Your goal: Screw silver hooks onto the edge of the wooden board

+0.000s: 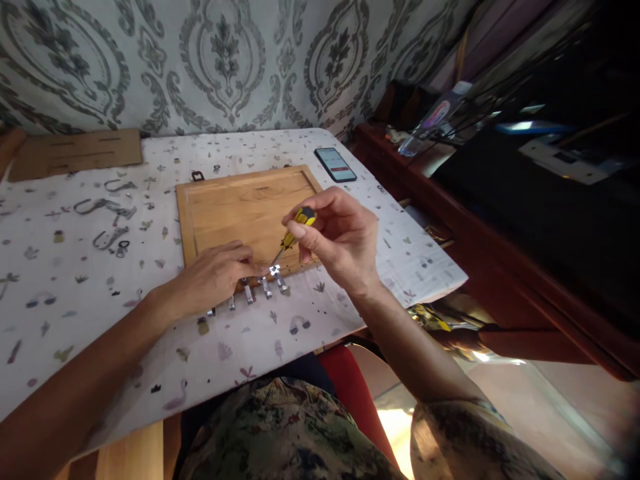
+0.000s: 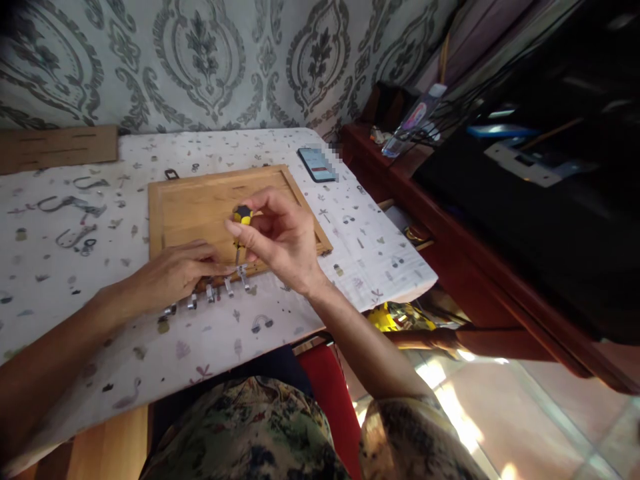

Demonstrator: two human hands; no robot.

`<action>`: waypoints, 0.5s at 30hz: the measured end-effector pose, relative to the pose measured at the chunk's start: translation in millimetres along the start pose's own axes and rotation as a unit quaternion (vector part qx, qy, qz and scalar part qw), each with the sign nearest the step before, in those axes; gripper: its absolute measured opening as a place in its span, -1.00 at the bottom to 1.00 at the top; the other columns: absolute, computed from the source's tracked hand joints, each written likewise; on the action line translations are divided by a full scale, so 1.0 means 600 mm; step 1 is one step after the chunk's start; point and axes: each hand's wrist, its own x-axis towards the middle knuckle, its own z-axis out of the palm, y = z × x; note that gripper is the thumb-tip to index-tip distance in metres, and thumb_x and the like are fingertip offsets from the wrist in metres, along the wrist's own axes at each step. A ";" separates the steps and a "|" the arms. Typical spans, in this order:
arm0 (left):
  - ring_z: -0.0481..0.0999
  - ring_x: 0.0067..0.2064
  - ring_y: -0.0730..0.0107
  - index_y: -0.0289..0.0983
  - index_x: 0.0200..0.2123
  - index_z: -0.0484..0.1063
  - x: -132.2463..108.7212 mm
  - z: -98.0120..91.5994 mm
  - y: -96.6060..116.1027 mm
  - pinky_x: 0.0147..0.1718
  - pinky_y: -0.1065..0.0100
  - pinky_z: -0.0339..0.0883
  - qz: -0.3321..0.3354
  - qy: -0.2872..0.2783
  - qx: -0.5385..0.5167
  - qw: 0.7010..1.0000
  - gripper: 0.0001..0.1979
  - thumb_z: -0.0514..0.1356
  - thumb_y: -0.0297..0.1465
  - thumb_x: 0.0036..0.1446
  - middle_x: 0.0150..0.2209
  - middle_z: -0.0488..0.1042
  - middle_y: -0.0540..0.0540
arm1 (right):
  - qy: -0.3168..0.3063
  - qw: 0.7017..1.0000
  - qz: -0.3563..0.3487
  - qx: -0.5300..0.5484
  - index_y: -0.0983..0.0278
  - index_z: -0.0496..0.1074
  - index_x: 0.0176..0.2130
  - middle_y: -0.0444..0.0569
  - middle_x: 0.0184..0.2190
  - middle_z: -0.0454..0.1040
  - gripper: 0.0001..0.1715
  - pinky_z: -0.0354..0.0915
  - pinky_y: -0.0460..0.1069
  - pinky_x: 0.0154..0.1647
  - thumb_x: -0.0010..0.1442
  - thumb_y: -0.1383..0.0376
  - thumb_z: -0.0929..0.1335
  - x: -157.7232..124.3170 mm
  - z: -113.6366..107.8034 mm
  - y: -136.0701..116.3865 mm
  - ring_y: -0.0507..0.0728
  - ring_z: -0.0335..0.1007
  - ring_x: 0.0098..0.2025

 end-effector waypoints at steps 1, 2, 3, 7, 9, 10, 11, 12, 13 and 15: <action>0.45 -0.18 0.24 -0.06 0.09 0.66 -0.001 0.000 0.000 -0.25 0.31 0.27 0.001 0.004 0.001 1.000 -0.62 0.03 -0.38 0.54 -0.29 0.47 -0.07 | 0.023 1.000 -0.006 -0.012 0.13 0.40 -0.26 -0.16 -0.39 0.52 -0.47 0.39 -0.08 -0.69 0.09 -0.11 0.61 -0.003 -0.001 -0.002 -0.02 0.32 -0.56; 0.44 -0.19 0.25 -0.06 0.09 0.66 -0.001 0.001 0.001 -0.26 0.31 0.26 0.002 0.007 -0.001 1.000 -0.63 0.04 -0.37 0.54 -0.30 0.46 -0.06 | 0.041 0.999 -0.012 -0.020 0.12 0.42 -0.26 -0.15 -0.38 0.52 -0.48 0.38 -0.07 -0.70 0.10 -0.11 0.61 -0.006 -0.003 -0.003 -0.01 0.33 -0.55; 0.44 -0.20 0.26 -0.05 0.08 0.66 -0.001 0.001 0.001 -0.27 0.32 0.25 0.003 0.009 -0.004 1.000 -0.64 0.05 -0.36 0.54 -0.31 0.45 -0.06 | 0.054 0.998 -0.016 -0.024 0.12 0.43 -0.25 -0.14 -0.37 0.53 -0.50 0.38 -0.06 -0.71 0.09 -0.09 0.62 -0.008 -0.004 -0.003 0.00 0.34 -0.54; 0.44 -0.20 0.27 -0.09 0.06 0.66 -0.001 0.001 0.001 -0.26 0.31 0.26 0.008 0.013 -0.022 1.000 -0.66 0.07 -0.38 0.52 -0.30 0.45 -0.06 | 0.062 0.998 -0.014 -0.030 0.15 0.45 -0.26 -0.15 -0.39 0.50 -0.49 0.32 -0.09 -0.73 0.09 -0.09 0.62 -0.013 -0.009 0.006 -0.03 0.33 -0.56; 0.44 -0.21 0.26 -0.12 0.04 0.67 -0.001 -0.001 0.002 -0.28 0.31 0.24 0.011 0.014 -0.023 1.000 -0.67 0.08 -0.42 0.50 -0.31 0.44 -0.06 | 0.059 0.998 -0.010 -0.033 0.17 0.44 -0.26 -0.16 -0.39 0.50 -0.47 0.31 -0.11 -0.71 0.10 -0.10 0.62 -0.013 -0.009 0.012 -0.05 0.33 -0.56; 0.44 -0.22 0.26 -0.14 0.04 0.67 0.000 -0.002 0.003 -0.29 0.31 0.23 0.011 0.011 -0.023 1.000 -0.68 0.10 -0.43 0.49 -0.31 0.43 -0.06 | 0.060 0.998 -0.009 -0.033 0.18 0.44 -0.26 -0.16 -0.38 0.51 -0.47 0.31 -0.12 -0.70 0.10 -0.09 0.62 -0.014 -0.008 0.014 -0.06 0.34 -0.55; 0.44 -0.22 0.27 -0.15 0.04 0.67 0.000 -0.003 0.003 -0.30 0.31 0.23 0.010 0.008 -0.023 1.000 -0.69 0.11 -0.45 0.48 -0.32 0.43 -0.06 | 0.064 0.997 -0.008 -0.031 0.18 0.44 -0.26 -0.16 -0.37 0.52 -0.48 0.32 -0.13 -0.69 0.10 -0.08 0.62 -0.014 -0.008 0.016 -0.07 0.34 -0.55; 0.44 -0.22 0.27 -0.15 0.04 0.67 0.000 -0.004 0.004 -0.30 0.32 0.23 0.008 0.004 -0.025 1.000 -0.69 0.12 -0.47 0.46 -0.31 0.43 -0.06 | 0.068 0.997 -0.007 -0.028 0.19 0.45 -0.26 -0.16 -0.36 0.52 -0.49 0.32 -0.13 -0.69 0.09 -0.07 0.62 -0.014 -0.007 0.017 -0.07 0.34 -0.55; 0.44 -0.22 0.27 -0.15 0.04 0.66 -0.001 -0.005 0.004 -0.29 0.32 0.23 0.005 -0.001 -0.028 1.000 -0.68 0.13 -0.49 0.45 -0.31 0.44 -0.05 | 0.070 0.997 -0.006 -0.025 0.19 0.46 -0.26 -0.16 -0.36 0.53 -0.50 0.33 -0.14 -0.68 0.09 -0.05 0.63 -0.014 -0.006 0.018 -0.08 0.35 -0.55; 0.44 -0.21 0.27 -0.14 0.06 0.66 -0.001 -0.006 0.005 -0.28 0.33 0.23 -0.004 -0.010 -0.030 1.000 -0.66 0.13 -0.53 0.43 -0.30 0.45 -0.05 | 0.072 0.997 -0.008 -0.018 0.19 0.46 -0.26 -0.16 -0.35 0.53 -0.50 0.33 -0.15 -0.68 0.08 -0.04 0.64 -0.014 -0.005 0.020 -0.07 0.37 -0.54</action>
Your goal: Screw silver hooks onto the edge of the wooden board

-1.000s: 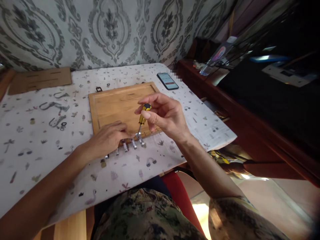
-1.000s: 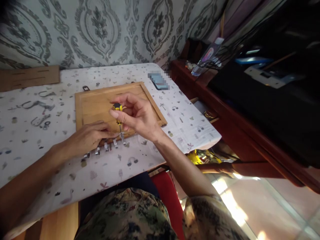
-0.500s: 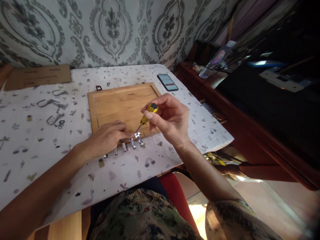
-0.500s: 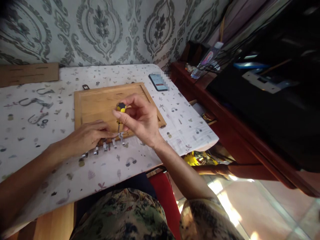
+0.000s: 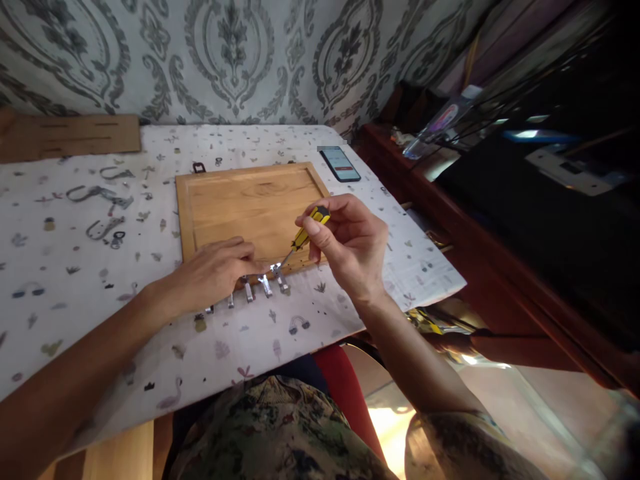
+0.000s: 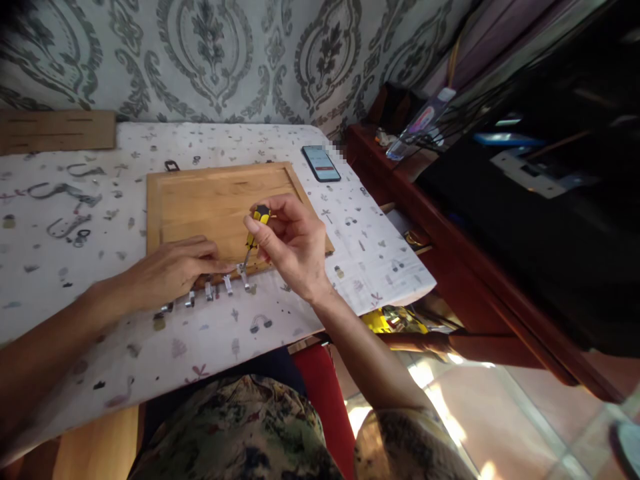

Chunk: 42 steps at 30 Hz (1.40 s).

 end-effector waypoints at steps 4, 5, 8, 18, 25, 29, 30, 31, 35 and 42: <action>0.43 -0.21 0.26 -0.12 0.08 0.65 0.000 -0.001 0.001 -0.30 0.33 0.20 -0.002 -0.001 0.004 1.000 -0.64 0.15 -0.55 0.40 -0.32 0.43 -0.05 | -0.006 1.000 0.004 -0.009 0.18 0.46 -0.26 -0.17 -0.36 0.53 -0.47 0.34 -0.15 -0.68 0.07 -0.08 0.63 0.001 0.001 0.003 -0.07 0.37 -0.54; 0.43 -0.22 0.26 -0.11 0.08 0.65 0.001 -0.001 0.001 -0.30 0.33 0.20 -0.001 0.000 0.005 1.000 -0.64 0.16 -0.55 0.40 -0.32 0.43 -0.05 | -0.008 1.000 0.006 -0.014 0.18 0.45 -0.25 -0.17 -0.36 0.53 -0.47 0.34 -0.15 -0.67 0.08 -0.09 0.62 0.001 0.001 0.004 -0.07 0.36 -0.53; 0.42 -0.23 0.27 -0.12 0.07 0.66 0.002 -0.001 -0.001 -0.30 0.32 0.20 -0.003 -0.008 0.007 1.000 -0.62 0.14 -0.57 0.38 -0.32 0.43 -0.05 | -0.020 1.000 0.007 -0.019 0.18 0.45 -0.23 -0.15 -0.34 0.54 -0.49 0.34 -0.14 -0.65 0.11 -0.08 0.61 0.000 0.000 0.005 -0.05 0.40 -0.50; 0.48 -0.13 0.22 -0.13 0.07 0.66 0.003 -0.007 0.012 -0.19 0.29 0.28 -0.031 -0.012 -0.012 0.999 -0.58 0.04 -0.56 0.45 -0.27 0.47 -0.06 | -0.051 0.997 -0.003 -0.052 0.22 0.51 -0.16 -0.12 -0.33 0.57 -0.58 0.41 -0.10 -0.59 0.23 -0.03 0.55 -0.008 0.005 0.002 -0.04 0.41 -0.49; 0.56 -0.12 0.28 -0.15 0.07 0.65 -0.007 -0.031 -0.011 -0.16 0.33 0.38 -0.050 0.005 -0.023 0.998 -0.45 -0.04 -0.63 0.30 -0.20 0.55 -0.08 | -0.044 0.998 -0.006 -0.035 0.22 0.50 -0.18 -0.13 -0.34 0.56 -0.59 0.40 -0.11 -0.61 0.22 0.00 0.57 -0.006 0.008 0.005 -0.04 0.39 -0.51; 0.60 -0.03 0.21 -0.22 0.11 0.62 -0.030 -0.049 -0.042 -0.07 0.26 0.43 -0.106 0.064 0.028 0.992 -0.46 -0.05 -0.57 0.27 -0.04 0.63 -0.12 | -0.037 0.999 -0.010 -0.038 0.21 0.49 -0.21 -0.12 -0.31 0.56 -0.57 0.39 -0.11 -0.62 0.20 -0.03 0.58 -0.005 0.008 0.006 -0.05 0.36 -0.52; 0.61 -0.02 0.17 -0.22 0.11 0.61 -0.038 -0.053 -0.049 -0.06 0.23 0.44 -0.123 0.078 0.034 0.989 -0.50 -0.04 -0.51 0.31 -0.02 0.64 -0.13 | -0.035 0.998 -0.013 -0.041 0.21 0.48 -0.21 -0.12 -0.31 0.56 -0.58 0.39 -0.12 -0.62 0.20 -0.02 0.57 -0.005 0.008 0.006 -0.05 0.36 -0.52; 0.61 0.00 0.13 -0.22 0.09 0.62 -0.047 -0.057 -0.056 -0.04 0.20 0.45 -0.140 0.094 0.038 0.985 -0.54 -0.03 -0.45 0.35 -0.01 0.65 -0.14 | -0.036 0.998 -0.016 -0.045 0.21 0.48 -0.20 -0.12 -0.31 0.56 -0.58 0.39 -0.12 -0.62 0.21 -0.02 0.57 -0.005 0.008 0.006 -0.05 0.36 -0.51; 0.62 0.01 0.12 -0.22 0.02 0.62 -0.078 -0.062 -0.071 0.04 0.13 0.43 -0.203 0.117 0.007 0.972 -0.60 -0.01 -0.31 0.42 0.05 0.66 -0.12 | -0.028 0.998 -0.020 -0.053 0.21 0.48 -0.20 -0.13 -0.33 0.55 -0.59 0.40 -0.12 -0.62 0.22 -0.02 0.56 -0.007 0.010 0.005 -0.06 0.35 -0.53; 0.59 -0.06 0.17 -0.22 0.04 0.62 -0.058 -0.040 -0.014 -0.07 0.19 0.46 -0.113 0.081 -0.152 0.979 -0.57 0.03 -0.13 0.51 -0.06 0.61 -0.16 | -0.017 0.999 -0.018 -0.036 0.20 0.49 -0.20 -0.14 -0.35 0.56 -0.59 0.38 -0.12 -0.63 0.19 -0.01 0.58 -0.008 0.012 0.003 -0.05 0.37 -0.53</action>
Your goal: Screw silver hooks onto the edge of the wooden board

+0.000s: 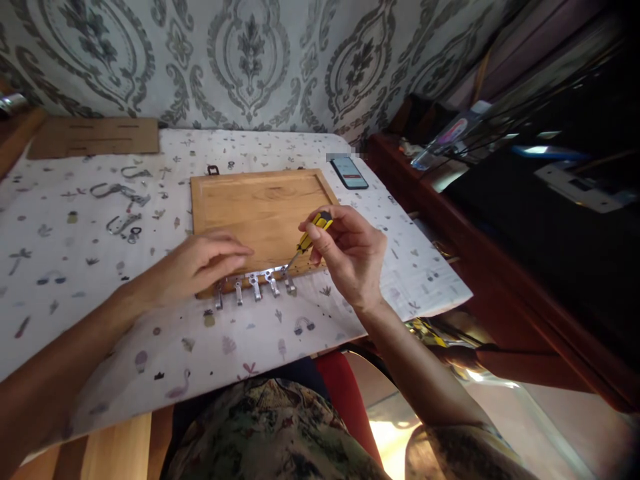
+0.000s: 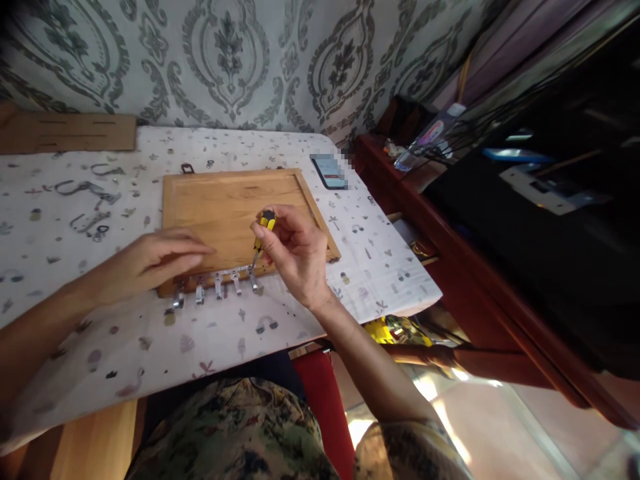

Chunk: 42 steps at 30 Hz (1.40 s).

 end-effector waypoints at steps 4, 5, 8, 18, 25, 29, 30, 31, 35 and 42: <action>0.51 0.02 0.01 -0.28 0.06 0.58 0.013 0.039 0.048 -0.01 0.05 0.39 0.008 -0.033 0.101 0.994 -0.49 0.23 0.04 0.39 -0.04 0.55 -0.20 | -0.008 1.000 -0.002 0.012 0.20 0.50 -0.21 -0.16 -0.37 0.55 -0.63 0.37 -0.12 -0.62 0.21 0.03 0.58 -0.001 0.000 -0.001 -0.07 0.33 -0.55; 0.50 0.02 -0.03 -0.29 0.04 0.58 0.016 0.048 0.055 0.00 0.02 0.38 0.003 -0.032 0.138 0.990 -0.46 0.29 0.07 0.32 -0.05 0.55 -0.21 | -0.009 1.000 -0.005 0.017 0.21 0.50 -0.21 -0.17 -0.38 0.54 -0.64 0.37 -0.13 -0.62 0.21 0.04 0.58 -0.001 -0.001 0.000 -0.07 0.33 -0.55; 0.48 0.03 -0.09 -0.30 0.00 0.58 0.020 0.069 0.067 0.02 -0.02 0.35 -0.018 -0.034 0.218 0.975 -0.41 0.41 0.09 0.18 -0.05 0.56 -0.22 | -0.007 1.000 -0.006 0.027 0.21 0.50 -0.19 -0.17 -0.38 0.54 -0.64 0.35 -0.13 -0.62 0.22 0.05 0.58 -0.002 -0.002 0.003 -0.06 0.36 -0.52; 0.54 -0.01 -0.08 -0.29 -0.03 0.62 0.025 0.086 0.077 -0.04 0.03 0.36 -0.052 -0.032 0.254 0.965 -0.62 0.43 -0.13 0.24 -0.13 0.61 -0.19 | -0.005 1.000 0.004 0.000 0.21 0.49 -0.18 -0.16 -0.37 0.54 -0.56 0.36 -0.12 -0.61 0.22 -0.04 0.55 -0.002 -0.003 0.006 -0.05 0.37 -0.51; 0.56 0.00 -0.09 -0.28 -0.03 0.64 0.024 0.092 0.074 -0.06 0.03 0.36 -0.044 -0.021 0.258 0.965 -0.67 0.40 -0.17 0.27 -0.14 0.61 -0.19 | -0.003 1.000 0.005 0.013 0.22 0.49 -0.18 -0.18 -0.40 0.53 -0.60 0.35 -0.13 -0.62 0.22 0.01 0.57 -0.003 -0.003 0.001 -0.06 0.36 -0.53; 0.56 -0.01 -0.08 -0.26 -0.05 0.65 0.025 0.092 0.074 -0.07 0.03 0.35 -0.041 -0.021 0.252 0.967 -0.70 0.39 -0.18 0.28 -0.15 0.61 -0.18 | -0.003 1.000 0.011 0.002 0.21 0.48 -0.19 -0.17 -0.38 0.53 -0.57 0.34 -0.12 -0.61 0.22 -0.03 0.56 -0.003 -0.003 0.003 -0.06 0.35 -0.52; 0.56 -0.01 -0.09 -0.25 -0.05 0.65 0.025 0.091 0.073 -0.06 0.02 0.35 -0.042 -0.022 0.250 0.967 -0.70 0.39 -0.18 0.27 -0.15 0.61 -0.18 | -0.004 1.000 0.012 -0.002 0.21 0.48 -0.19 -0.16 -0.38 0.53 -0.56 0.34 -0.11 -0.61 0.21 -0.04 0.56 -0.003 -0.003 0.004 -0.06 0.35 -0.52; 0.55 0.00 -0.09 -0.24 -0.05 0.65 0.026 0.091 0.073 -0.06 0.02 0.35 -0.043 -0.024 0.249 0.967 -0.70 0.39 -0.18 0.27 -0.15 0.61 -0.18 | -0.004 1.000 0.013 -0.005 0.21 0.48 -0.19 -0.16 -0.37 0.53 -0.54 0.34 -0.11 -0.61 0.21 -0.06 0.56 -0.003 -0.003 0.004 -0.05 0.36 -0.52; 0.55 0.02 -0.12 -0.24 -0.05 0.65 0.028 0.088 0.075 -0.04 0.00 0.35 -0.051 -0.034 0.243 0.968 -0.70 0.39 -0.18 0.27 -0.14 0.60 -0.19 | -0.002 1.000 0.021 -0.009 0.20 0.48 -0.18 -0.16 -0.37 0.53 -0.53 0.35 -0.10 -0.60 0.19 -0.08 0.57 -0.004 -0.002 0.001 -0.05 0.36 -0.51; 0.55 -0.01 -0.09 -0.27 -0.02 0.62 0.025 0.077 0.072 -0.01 0.00 0.38 -0.050 -0.030 0.220 0.974 -0.58 0.45 -0.11 0.20 -0.14 0.60 -0.17 | -0.004 1.000 0.020 -0.001 0.20 0.48 -0.21 -0.19 -0.42 0.51 -0.56 0.35 -0.11 -0.62 0.19 -0.04 0.58 -0.004 0.000 -0.002 -0.05 0.35 -0.55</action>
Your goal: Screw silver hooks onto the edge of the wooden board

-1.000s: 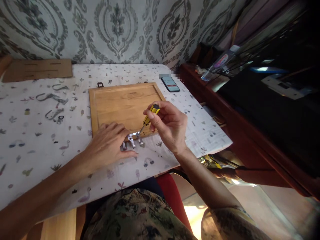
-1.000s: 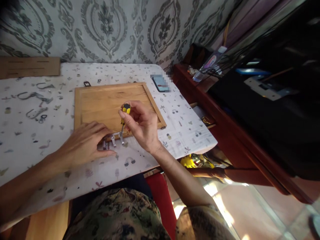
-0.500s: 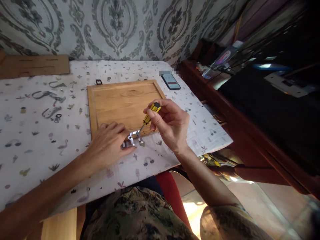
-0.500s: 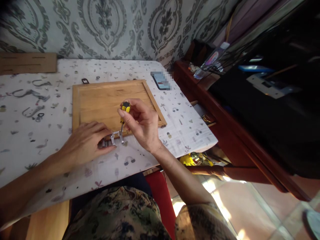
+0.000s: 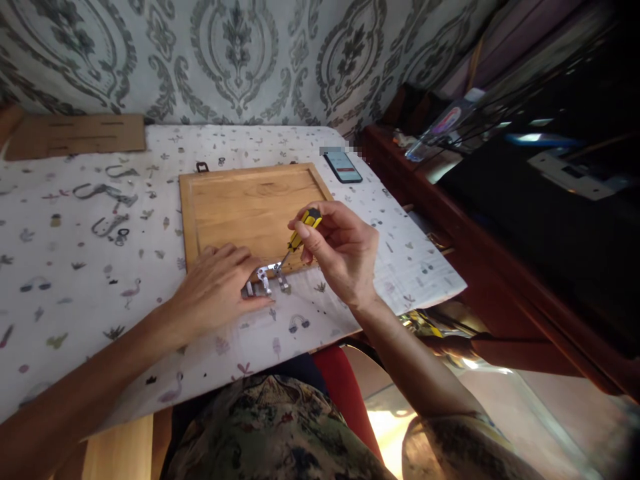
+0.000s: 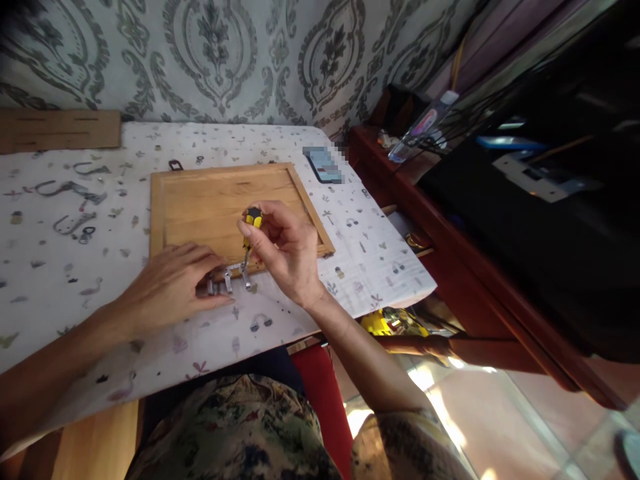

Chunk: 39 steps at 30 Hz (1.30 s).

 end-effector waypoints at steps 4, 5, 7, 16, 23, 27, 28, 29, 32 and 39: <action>0.58 -0.03 0.02 -0.24 -0.06 0.63 -0.010 -0.017 -0.023 -0.05 0.13 0.42 -0.010 0.021 -0.039 0.999 -0.67 0.41 -0.13 0.26 -0.13 0.60 -0.13 | 0.009 1.000 -0.006 0.006 0.20 0.53 -0.20 -0.16 -0.38 0.57 -0.65 0.36 -0.13 -0.63 0.20 0.04 0.58 0.000 0.000 -0.002 -0.06 0.36 -0.58; 0.59 -0.03 0.06 -0.23 -0.08 0.64 -0.014 -0.021 -0.031 -0.05 0.17 0.43 -0.016 0.026 -0.046 0.998 -0.72 0.38 -0.16 0.30 -0.12 0.61 -0.12 | 0.011 1.000 -0.004 0.001 0.21 0.54 -0.22 -0.16 -0.41 0.56 -0.69 0.37 -0.13 -0.63 0.21 0.08 0.58 0.000 0.000 -0.003 -0.06 0.35 -0.60; 0.61 -0.03 0.15 -0.21 -0.08 0.64 -0.022 -0.027 -0.051 -0.06 0.26 0.44 -0.039 0.039 -0.051 0.997 -0.81 0.30 -0.25 0.38 -0.09 0.62 -0.10 | 0.009 1.000 -0.002 -0.009 0.22 0.57 -0.24 -0.15 -0.42 0.56 -0.75 0.37 -0.15 -0.64 0.22 0.13 0.57 0.001 -0.001 -0.004 -0.07 0.36 -0.60; 0.61 0.03 -0.01 -0.25 -0.10 0.65 -0.067 -0.056 -0.234 0.02 0.09 0.50 -0.223 0.181 0.077 0.955 -0.63 0.02 -0.48 0.35 -0.08 0.64 -0.23 | -0.002 1.000 -0.013 -0.023 0.23 0.61 -0.28 -0.10 -0.46 0.58 -0.72 0.41 -0.17 -0.63 0.21 0.08 0.57 0.007 -0.002 -0.005 -0.04 0.39 -0.63; 0.54 0.05 0.03 -0.25 -0.10 0.66 -0.089 -0.064 -0.292 0.10 0.01 0.44 -0.188 0.185 0.109 0.958 -0.67 0.06 -0.44 0.36 -0.07 0.64 -0.23 | 0.006 1.000 -0.018 -0.020 0.22 0.62 -0.30 -0.07 -0.47 0.59 -0.73 0.42 -0.13 -0.65 0.19 0.09 0.58 0.008 -0.001 -0.005 -0.01 0.40 -0.63; 0.52 0.03 0.05 -0.24 -0.07 0.66 -0.076 -0.055 -0.285 0.06 0.05 0.42 -0.145 0.151 0.124 0.970 -0.64 0.05 -0.47 0.36 -0.10 0.65 -0.24 | 0.001 1.000 -0.015 -0.019 0.22 0.62 -0.28 -0.09 -0.48 0.59 -0.77 0.41 -0.13 -0.66 0.20 0.13 0.58 0.008 0.000 -0.006 -0.01 0.40 -0.64; 0.51 0.02 0.06 -0.23 -0.07 0.66 -0.072 -0.054 -0.284 0.05 0.06 0.41 -0.140 0.142 0.130 0.971 -0.64 0.03 -0.46 0.38 -0.11 0.65 -0.23 | 0.000 1.000 -0.015 -0.016 0.22 0.62 -0.27 -0.10 -0.48 0.59 -0.77 0.41 -0.13 -0.66 0.18 0.14 0.59 0.009 0.000 -0.006 -0.02 0.40 -0.64; 0.51 0.01 0.08 -0.21 -0.07 0.66 -0.069 -0.054 -0.283 0.04 0.08 0.39 -0.137 0.132 0.136 0.972 -0.63 0.02 -0.45 0.39 -0.12 0.65 -0.22 | -0.001 1.000 -0.014 -0.012 0.22 0.61 -0.27 -0.10 -0.48 0.59 -0.76 0.41 -0.13 -0.66 0.16 0.15 0.60 0.009 0.000 -0.007 -0.02 0.39 -0.65; 0.51 -0.01 0.06 -0.21 -0.12 0.65 -0.063 -0.057 -0.280 0.03 0.07 0.35 -0.133 0.099 0.156 0.974 -0.62 0.00 -0.43 0.39 -0.16 0.64 -0.22 | 0.003 1.000 -0.010 0.008 0.23 0.59 -0.28 -0.11 -0.45 0.59 -0.72 0.41 -0.13 -0.67 0.11 0.15 0.62 0.009 0.001 -0.008 -0.04 0.37 -0.64; 0.55 -0.02 -0.11 -0.24 -0.36 0.54 -0.050 -0.070 -0.278 0.03 -0.02 0.32 -0.139 0.042 0.191 0.971 -0.65 -0.03 -0.42 0.31 -0.25 0.60 -0.30 | 0.001 1.000 -0.006 0.028 0.24 0.53 -0.25 -0.14 -0.44 0.54 -0.63 0.39 -0.13 -0.66 0.17 0.04 0.58 0.006 0.000 0.002 -0.06 0.34 -0.61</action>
